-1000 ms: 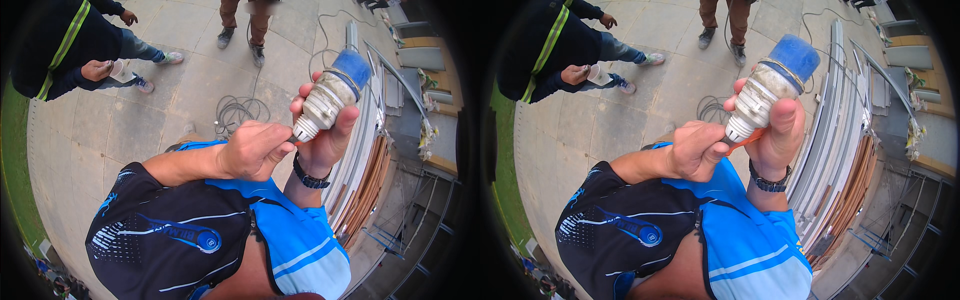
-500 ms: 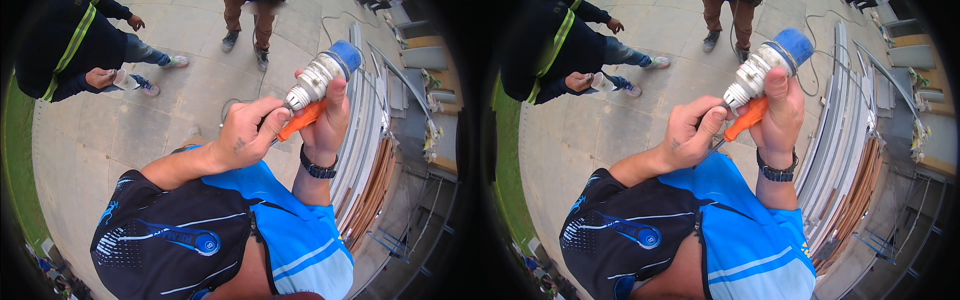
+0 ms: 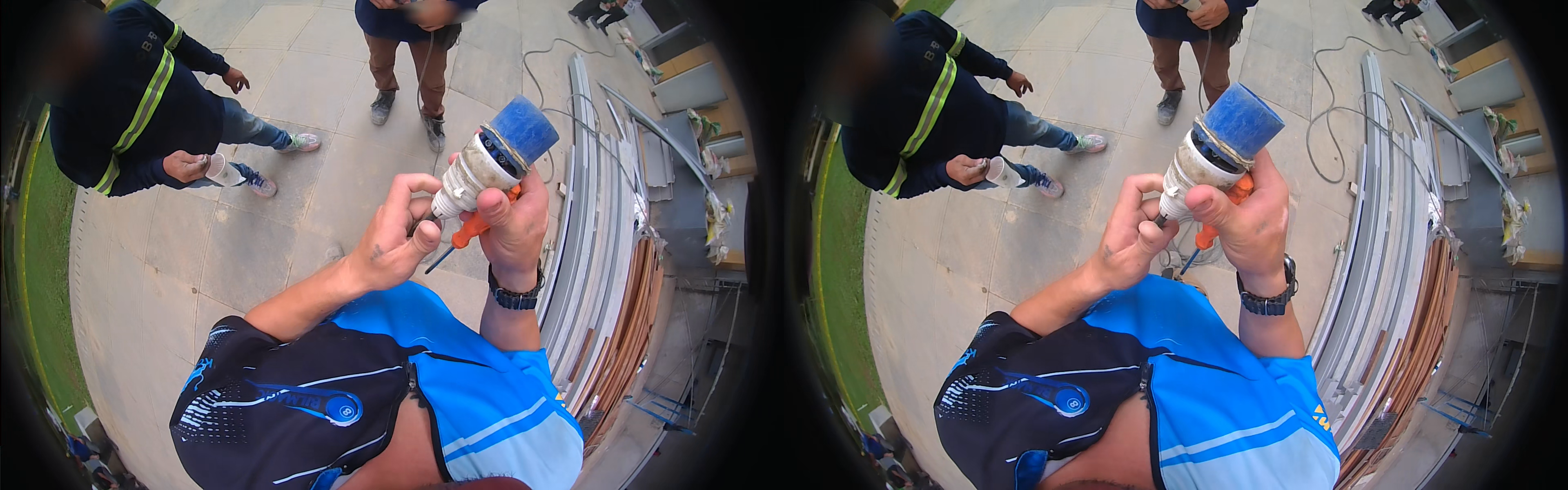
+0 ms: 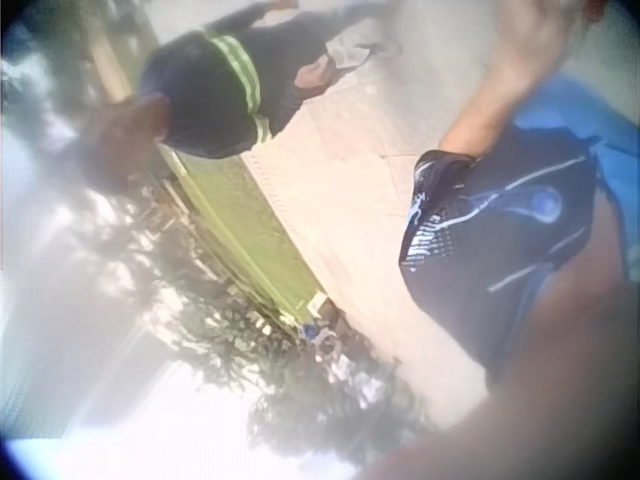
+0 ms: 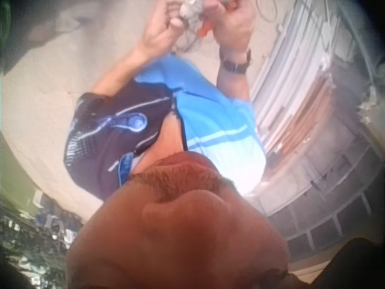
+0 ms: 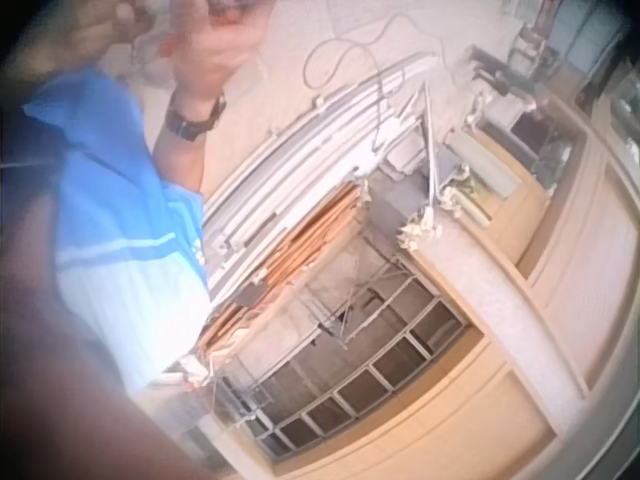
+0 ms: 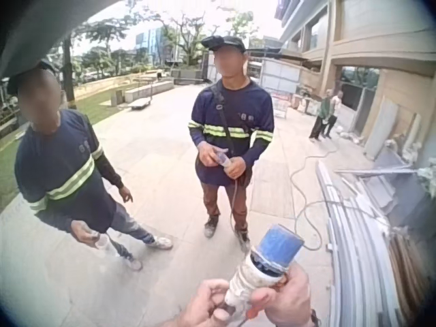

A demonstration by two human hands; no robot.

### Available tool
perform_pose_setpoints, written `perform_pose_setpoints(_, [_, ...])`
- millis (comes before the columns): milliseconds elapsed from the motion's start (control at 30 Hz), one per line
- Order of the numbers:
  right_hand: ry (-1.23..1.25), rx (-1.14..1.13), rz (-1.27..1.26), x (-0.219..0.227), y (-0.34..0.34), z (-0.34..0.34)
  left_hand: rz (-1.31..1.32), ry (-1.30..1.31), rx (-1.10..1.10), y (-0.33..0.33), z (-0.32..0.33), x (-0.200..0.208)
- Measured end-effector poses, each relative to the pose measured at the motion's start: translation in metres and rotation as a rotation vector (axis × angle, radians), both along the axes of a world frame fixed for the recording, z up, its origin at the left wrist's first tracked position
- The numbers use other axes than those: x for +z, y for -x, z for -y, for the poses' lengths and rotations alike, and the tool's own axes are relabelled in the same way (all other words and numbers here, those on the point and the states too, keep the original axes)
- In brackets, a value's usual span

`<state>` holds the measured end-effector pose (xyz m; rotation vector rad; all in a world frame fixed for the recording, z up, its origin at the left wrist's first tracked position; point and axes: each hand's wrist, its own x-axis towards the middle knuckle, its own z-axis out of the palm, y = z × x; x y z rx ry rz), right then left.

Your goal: The person uses a screwdriver to open and adjust a blue industrial electrical connector, then closes it and walks toward a danger sign while holding the connector and tool.

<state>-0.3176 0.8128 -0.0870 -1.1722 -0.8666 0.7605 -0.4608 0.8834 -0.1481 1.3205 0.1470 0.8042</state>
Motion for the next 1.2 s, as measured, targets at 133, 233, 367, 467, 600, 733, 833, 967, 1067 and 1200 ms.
perform_pose_setpoints(133, [0.031,0.014,0.099,0.0,0.004,0.002,0.013,-0.037,0.02,0.001,-0.002,0.002])
perform_pose_setpoints(233, [-0.007,0.079,0.079,0.003,0.004,0.004,0.025,-0.044,-0.016,0.007,-0.001,-0.001])
perform_pose_setpoints(367, [-0.113,0.06,0.032,0.01,0.008,0.006,0.059,-0.006,-0.092,0.015,-0.002,-0.006])
perform_pose_setpoints(467, [-0.078,0.018,0.098,0.016,0.005,0.012,0.077,-0.096,-0.015,0.014,0.001,-0.009])
perform_pose_setpoints(600, [-0.109,-0.027,0.081,0.017,0.007,0.016,0.143,0.0,-0.085,0.011,0.002,-0.008])
perform_pose_setpoints(733, [-0.079,-0.064,0.165,0.021,0.003,0.021,0.246,-0.035,-0.107,0.006,-0.002,-0.016])
perform_pose_setpoints(833, [-0.066,-0.085,0.224,0.02,0.0,0.024,0.302,0.018,-0.147,0.004,-0.005,-0.016])
perform_pose_setpoints(967, [-0.085,-0.131,0.214,0.019,0.0,0.025,0.251,0.162,-0.178,0.002,0.0,-0.006])
perform_pose_setpoints(1067, [-0.132,-0.127,0.154,0.019,0.001,0.024,0.214,0.209,-0.164,0.002,0.004,0.002])
perform_pose_setpoints(1200, [-0.086,-0.094,0.193,0.025,-0.001,0.024,0.265,0.201,-0.207,0.0,-0.003,-0.002])
